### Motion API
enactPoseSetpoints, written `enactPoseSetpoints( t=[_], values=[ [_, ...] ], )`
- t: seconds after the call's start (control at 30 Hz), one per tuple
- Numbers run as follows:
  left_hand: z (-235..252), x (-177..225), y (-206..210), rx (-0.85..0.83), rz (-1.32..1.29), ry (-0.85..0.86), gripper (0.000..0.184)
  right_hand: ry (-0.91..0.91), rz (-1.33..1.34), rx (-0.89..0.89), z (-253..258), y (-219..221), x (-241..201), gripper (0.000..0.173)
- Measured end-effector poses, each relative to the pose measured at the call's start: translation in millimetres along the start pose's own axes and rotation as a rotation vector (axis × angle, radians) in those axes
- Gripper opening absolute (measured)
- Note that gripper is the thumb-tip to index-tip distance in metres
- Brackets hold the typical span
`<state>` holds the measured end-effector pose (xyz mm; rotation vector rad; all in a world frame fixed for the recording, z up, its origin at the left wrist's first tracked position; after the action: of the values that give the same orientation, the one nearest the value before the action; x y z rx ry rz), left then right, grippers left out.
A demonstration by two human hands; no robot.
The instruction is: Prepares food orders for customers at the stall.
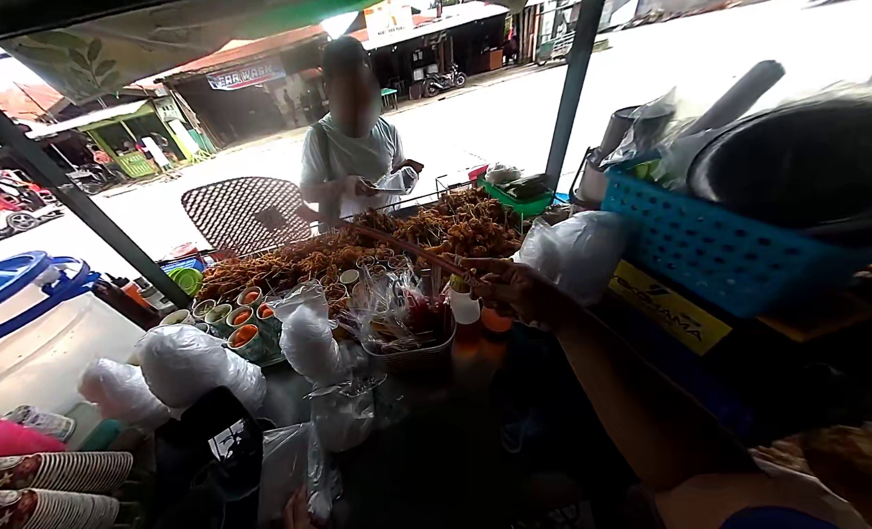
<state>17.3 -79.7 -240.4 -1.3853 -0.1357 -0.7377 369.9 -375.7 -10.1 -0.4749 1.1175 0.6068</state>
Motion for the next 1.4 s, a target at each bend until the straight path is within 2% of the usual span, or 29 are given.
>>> enactPoseSetpoints(
  t=[0.1,0.13,0.2,0.33,0.53,0.6,0.67,0.77,0.83,0.97,1.03,1.1,1.17,1.2,1.3,1.4],
  values=[
    [-0.6,0.6,-0.4,0.006,0.01,0.001,0.044,0.079,-0.119,0.415,12.0,-34.0,20.7,0.035],
    [-0.6,0.3,0.4,0.006,0.016,0.0,0.045,0.097,-0.18,0.49,15.3,-37.5,26.6,0.037],
    [-0.4,1.6,-0.6,0.005,0.013,-0.009,0.044,0.12,-0.282,0.505,24.9,-29.5,32.8,0.042],
    [-0.7,2.8,-2.9,0.0,-0.001,-0.021,0.044,0.102,-0.309,0.279,55.1,30.9,20.6,0.041],
    [-1.4,4.4,-2.7,0.008,-0.029,-0.02,0.043,0.066,-0.236,-0.255,108.3,156.7,10.0,0.039],
    [-1.0,4.1,-2.2,0.015,-0.035,-0.018,0.043,0.092,-0.159,-0.343,123.8,175.3,16.7,0.036],
    [-0.8,1.8,-0.2,0.03,-0.036,-0.012,0.043,0.14,-0.091,-0.328,131.9,177.3,23.5,0.034],
    [-0.9,2.5,-0.9,0.032,-0.033,-0.023,0.042,0.2,-0.087,-0.154,131.9,150.5,34.4,0.034],
    [-0.8,2.7,-1.0,0.04,-0.042,-0.026,0.042,0.227,-0.122,0.013,120.1,112.8,39.0,0.036],
    [-1.2,4.4,-1.5,0.026,-0.056,-0.027,0.043,0.191,-0.084,0.509,72.1,12.6,47.2,0.042],
    [-0.5,3.9,-0.9,0.022,-0.068,-0.028,0.043,0.171,-0.089,0.714,48.9,-21.2,48.5,0.046],
    [-0.5,3.8,-0.5,0.018,-0.063,-0.031,0.043,0.191,-0.12,0.788,35.2,-31.2,50.0,0.05],
    [-0.3,4.7,-0.8,0.017,-0.046,-0.034,0.043,0.233,-0.186,0.71,30.0,-16.2,42.6,0.053],
    [-0.1,4.6,-1.1,0.021,-0.042,-0.032,0.043,0.239,-0.205,0.605,31.3,0.3,37.2,0.052],
    [-0.3,5.7,-2.6,0.032,-0.042,-0.025,0.041,0.177,-0.175,0.134,36.0,69.7,12.1,0.044],
    [-0.7,7.6,-5.5,0.043,-0.046,-0.009,0.039,0.043,-0.038,-0.299,31.9,130.0,-19.6,0.037]
  ],
)
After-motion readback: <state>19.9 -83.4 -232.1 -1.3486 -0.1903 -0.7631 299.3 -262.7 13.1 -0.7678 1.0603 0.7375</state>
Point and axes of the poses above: each hand's wrist, its own z-axis towards the middle knuckle, its own y-axis out of the palm, x = y × z, the point moved 8 cm from there along z, towards the middle knuckle, and after that the axes turned 14 degrees about -y, right-handed, at the moved point
